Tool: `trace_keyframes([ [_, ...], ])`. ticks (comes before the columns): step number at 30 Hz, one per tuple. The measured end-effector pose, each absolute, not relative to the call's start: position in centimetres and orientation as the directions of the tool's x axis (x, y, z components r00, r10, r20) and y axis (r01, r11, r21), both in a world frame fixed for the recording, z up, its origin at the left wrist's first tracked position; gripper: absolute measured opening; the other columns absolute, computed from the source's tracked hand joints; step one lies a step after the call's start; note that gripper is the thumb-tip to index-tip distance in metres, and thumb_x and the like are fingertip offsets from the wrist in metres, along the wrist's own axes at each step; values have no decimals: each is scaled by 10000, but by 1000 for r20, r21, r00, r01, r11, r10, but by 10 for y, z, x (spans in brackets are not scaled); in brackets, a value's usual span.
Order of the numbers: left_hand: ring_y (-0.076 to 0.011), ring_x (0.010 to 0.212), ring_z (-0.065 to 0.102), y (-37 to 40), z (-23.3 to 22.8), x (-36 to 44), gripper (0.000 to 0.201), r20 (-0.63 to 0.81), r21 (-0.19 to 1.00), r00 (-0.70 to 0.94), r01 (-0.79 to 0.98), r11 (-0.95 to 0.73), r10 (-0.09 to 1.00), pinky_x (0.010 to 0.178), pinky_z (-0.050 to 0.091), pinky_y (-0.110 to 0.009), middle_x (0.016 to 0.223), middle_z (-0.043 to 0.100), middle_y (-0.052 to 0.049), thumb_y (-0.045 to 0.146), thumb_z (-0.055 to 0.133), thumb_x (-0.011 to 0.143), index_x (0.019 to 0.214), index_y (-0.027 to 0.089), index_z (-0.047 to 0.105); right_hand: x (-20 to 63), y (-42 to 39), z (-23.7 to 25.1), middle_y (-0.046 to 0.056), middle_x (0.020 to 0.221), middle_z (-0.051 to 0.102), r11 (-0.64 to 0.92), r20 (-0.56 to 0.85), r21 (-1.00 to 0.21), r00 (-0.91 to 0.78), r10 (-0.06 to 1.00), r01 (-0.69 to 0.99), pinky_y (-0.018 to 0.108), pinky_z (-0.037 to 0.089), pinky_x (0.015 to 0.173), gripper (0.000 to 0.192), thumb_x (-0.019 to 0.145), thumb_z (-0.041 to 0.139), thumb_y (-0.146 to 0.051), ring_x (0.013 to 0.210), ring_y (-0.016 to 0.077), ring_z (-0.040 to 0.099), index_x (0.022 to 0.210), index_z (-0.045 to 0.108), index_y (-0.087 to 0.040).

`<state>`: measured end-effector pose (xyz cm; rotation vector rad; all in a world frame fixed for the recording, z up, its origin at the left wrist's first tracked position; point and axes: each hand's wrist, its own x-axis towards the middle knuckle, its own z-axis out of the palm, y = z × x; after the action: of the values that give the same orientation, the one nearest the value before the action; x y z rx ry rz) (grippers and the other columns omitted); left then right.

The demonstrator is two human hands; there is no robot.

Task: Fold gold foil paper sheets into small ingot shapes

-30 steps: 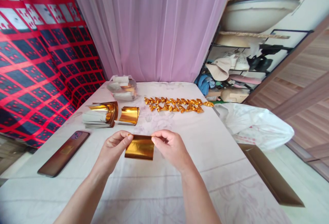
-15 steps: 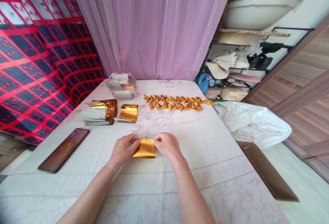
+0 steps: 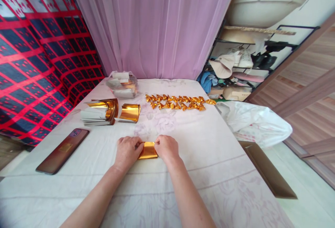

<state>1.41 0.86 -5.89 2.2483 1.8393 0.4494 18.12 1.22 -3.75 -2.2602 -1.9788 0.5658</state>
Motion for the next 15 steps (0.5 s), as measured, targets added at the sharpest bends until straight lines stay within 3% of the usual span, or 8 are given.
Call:
trace_keyframes([
  [5,-262,884,598,10,-62,14,130,99,351,158,918,-183,982,850,323,-411,835,713,-36,320,574,848,824,229,663,181,11,-42,33,832,731,-122,-185,-324,63,981,938,269,392,643,156,806,573,-225,796,194,659,784,719,-276],
  [9,-252,937,586,10,-66,13,156,97,382,131,911,-158,987,864,327,-401,931,695,-35,294,597,837,976,247,649,183,11,-50,13,905,703,-98,-101,-396,63,993,913,261,388,663,173,784,617,-171,806,173,640,921,664,-265],
  [15,-245,996,558,11,-68,10,133,121,406,182,888,-216,976,876,327,-403,1003,658,-35,307,593,857,842,294,724,185,12,-60,18,940,670,25,-90,-463,-75,993,886,249,399,700,252,831,529,-98,830,154,623,759,712,-255],
])
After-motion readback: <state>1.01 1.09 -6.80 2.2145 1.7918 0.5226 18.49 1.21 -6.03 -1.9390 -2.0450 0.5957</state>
